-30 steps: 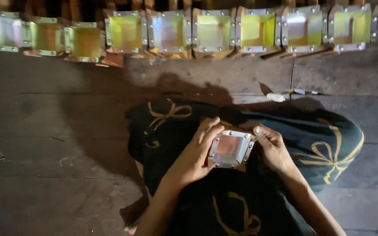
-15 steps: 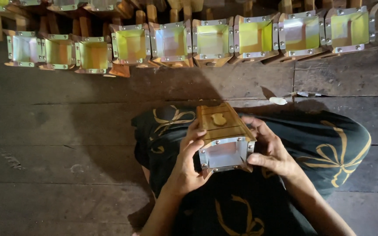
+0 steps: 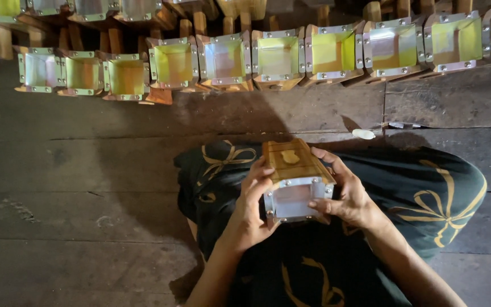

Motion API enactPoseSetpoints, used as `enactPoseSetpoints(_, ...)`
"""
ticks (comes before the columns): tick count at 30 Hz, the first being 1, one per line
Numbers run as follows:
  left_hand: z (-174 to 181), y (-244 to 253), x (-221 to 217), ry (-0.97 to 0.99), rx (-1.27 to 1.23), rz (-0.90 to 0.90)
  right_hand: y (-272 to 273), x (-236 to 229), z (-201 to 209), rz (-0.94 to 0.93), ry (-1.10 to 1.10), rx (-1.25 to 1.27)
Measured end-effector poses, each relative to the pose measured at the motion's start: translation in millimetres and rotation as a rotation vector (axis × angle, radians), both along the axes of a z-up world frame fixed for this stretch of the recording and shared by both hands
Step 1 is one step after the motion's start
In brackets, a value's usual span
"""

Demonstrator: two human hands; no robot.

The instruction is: The person assembles a small wooden lantern by applying glue to a translucent sheet and attaching it to the lantern frame. They then secure the sheet with small metal fasteners and place a wooden lid on top.

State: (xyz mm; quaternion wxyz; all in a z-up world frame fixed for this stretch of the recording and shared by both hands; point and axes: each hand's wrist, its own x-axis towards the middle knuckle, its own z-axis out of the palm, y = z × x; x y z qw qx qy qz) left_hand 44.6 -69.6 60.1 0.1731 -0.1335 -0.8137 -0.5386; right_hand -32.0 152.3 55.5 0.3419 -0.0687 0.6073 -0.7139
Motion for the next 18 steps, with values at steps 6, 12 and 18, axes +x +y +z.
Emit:
enactPoseSetpoints(6, -38, -8, 3, -0.074, 0.264, 0.051, -6, -13, 16, 0.007, 0.054, -0.023)
enactPoseSetpoints(12, 16, -4, -1, -0.507, 0.745, -0.04, -11, 14, 6, -0.248, 0.122, -0.044)
enactPoseSetpoints(18, 5, 33, -4, -0.59, 0.767, 0.285, -15, 38, -9, -0.336, 0.315, 0.124)
